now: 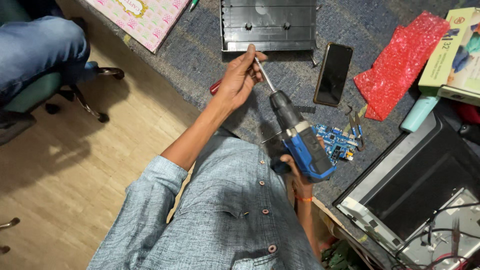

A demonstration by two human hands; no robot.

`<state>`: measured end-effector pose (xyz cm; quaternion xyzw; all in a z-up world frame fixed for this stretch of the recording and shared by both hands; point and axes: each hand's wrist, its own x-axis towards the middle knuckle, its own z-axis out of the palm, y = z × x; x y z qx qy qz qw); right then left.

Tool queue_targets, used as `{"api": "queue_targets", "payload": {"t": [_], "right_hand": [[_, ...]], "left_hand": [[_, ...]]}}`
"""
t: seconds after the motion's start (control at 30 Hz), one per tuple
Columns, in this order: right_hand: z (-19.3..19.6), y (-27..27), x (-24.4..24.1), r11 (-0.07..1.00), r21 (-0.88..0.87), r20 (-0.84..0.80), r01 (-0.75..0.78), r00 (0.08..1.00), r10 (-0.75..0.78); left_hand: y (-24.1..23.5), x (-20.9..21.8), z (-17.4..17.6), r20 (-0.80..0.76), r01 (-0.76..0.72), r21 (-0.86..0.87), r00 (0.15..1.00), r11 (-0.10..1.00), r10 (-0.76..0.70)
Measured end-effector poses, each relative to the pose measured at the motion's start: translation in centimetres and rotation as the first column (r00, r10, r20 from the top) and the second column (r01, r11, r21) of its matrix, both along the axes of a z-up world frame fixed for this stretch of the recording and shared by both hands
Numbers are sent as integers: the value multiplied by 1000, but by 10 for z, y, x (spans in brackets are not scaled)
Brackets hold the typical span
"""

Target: The person disassembles a black plastic housing, removes a blue circuit board, and uses a cordless drill to remove screws from the housing. The person then places the housing and circuit board on the workbench.

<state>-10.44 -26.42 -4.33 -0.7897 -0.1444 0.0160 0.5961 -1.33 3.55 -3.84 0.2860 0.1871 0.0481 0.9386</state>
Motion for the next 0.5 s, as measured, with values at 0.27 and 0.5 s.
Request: {"api": "queue_targets", "payload": {"t": [0.27, 0.5], "right_hand": [[-18, -43, 8, 856, 481, -631, 190, 753, 188], [-40, -75, 18, 836, 439, -765, 328, 625, 156]], "left_hand": [[83, 41, -49, 158, -185, 983, 857, 8, 490], [149, 109, -134, -53, 236, 881, 911, -410, 410]]}}
